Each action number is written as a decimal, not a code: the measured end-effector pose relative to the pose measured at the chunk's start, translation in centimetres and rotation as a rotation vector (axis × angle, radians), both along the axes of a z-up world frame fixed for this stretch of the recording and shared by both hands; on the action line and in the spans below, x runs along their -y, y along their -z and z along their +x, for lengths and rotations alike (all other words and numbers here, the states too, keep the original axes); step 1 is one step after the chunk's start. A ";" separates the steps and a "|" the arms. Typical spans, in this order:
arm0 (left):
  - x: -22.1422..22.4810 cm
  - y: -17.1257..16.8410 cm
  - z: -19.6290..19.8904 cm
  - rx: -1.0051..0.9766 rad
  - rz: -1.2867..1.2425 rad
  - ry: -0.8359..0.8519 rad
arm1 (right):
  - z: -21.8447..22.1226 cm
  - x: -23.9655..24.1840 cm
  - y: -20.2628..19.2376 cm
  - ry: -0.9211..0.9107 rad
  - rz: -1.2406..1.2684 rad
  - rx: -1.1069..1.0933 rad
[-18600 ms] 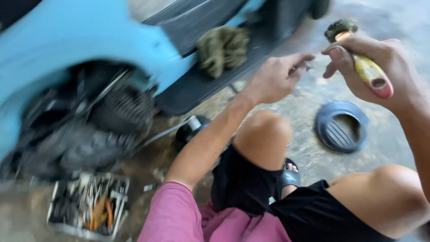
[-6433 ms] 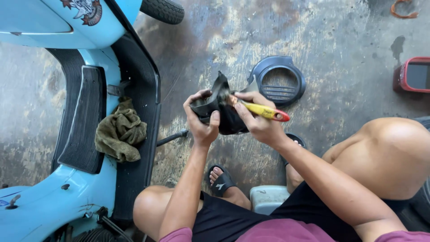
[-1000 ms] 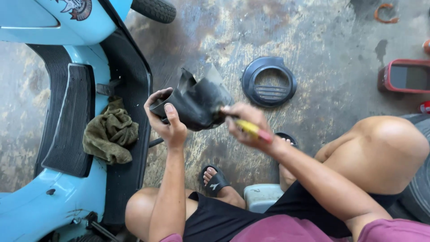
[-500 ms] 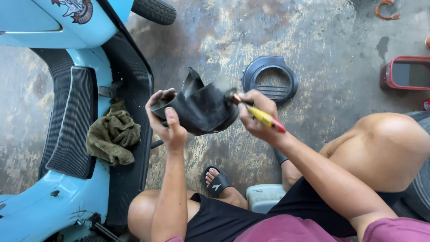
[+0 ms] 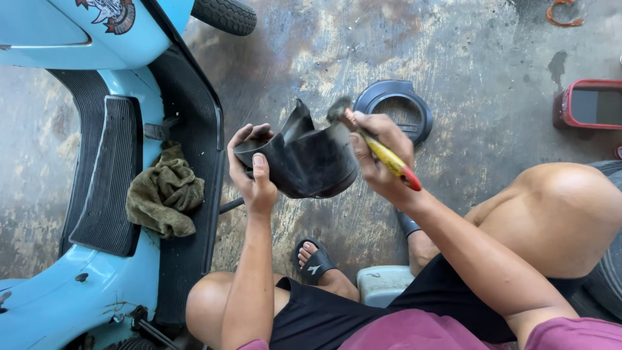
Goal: Cleaning or applying a restorer to motorcycle engine shrouds using a paintbrush.
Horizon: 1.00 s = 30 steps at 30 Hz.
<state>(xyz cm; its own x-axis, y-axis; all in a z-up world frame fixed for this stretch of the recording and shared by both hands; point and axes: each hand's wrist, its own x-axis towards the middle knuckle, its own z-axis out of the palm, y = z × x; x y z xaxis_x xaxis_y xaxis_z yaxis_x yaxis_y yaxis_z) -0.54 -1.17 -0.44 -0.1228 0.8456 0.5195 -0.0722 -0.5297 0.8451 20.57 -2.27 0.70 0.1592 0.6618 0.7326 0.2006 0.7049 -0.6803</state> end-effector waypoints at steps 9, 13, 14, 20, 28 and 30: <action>-1.0 0.5 -0.3 0.063 -0.028 -0.054 | 0.0 2.2 0.6 -0.223 -0.005 0.157; -1.2 1.3 -0.5 -0.017 -0.013 -0.125 | -1.0 2.7 -0.5 -0.287 0.030 0.266; -1.0 1.6 -0.3 -0.066 -0.024 -0.138 | -1.4 2.7 0.0 -0.275 -0.009 0.253; -0.4 2.8 2.3 -0.167 -0.113 -0.134 | -1.2 0.2 1.2 -0.167 -0.139 0.136; -1.2 2.6 0.6 -0.269 -0.346 -0.537 | 0.5 0.7 0.8 -0.342 -0.347 0.189; -2.0 3.2 0.3 -0.292 -0.436 -0.781 | 1.8 0.4 0.4 -0.406 -0.349 0.392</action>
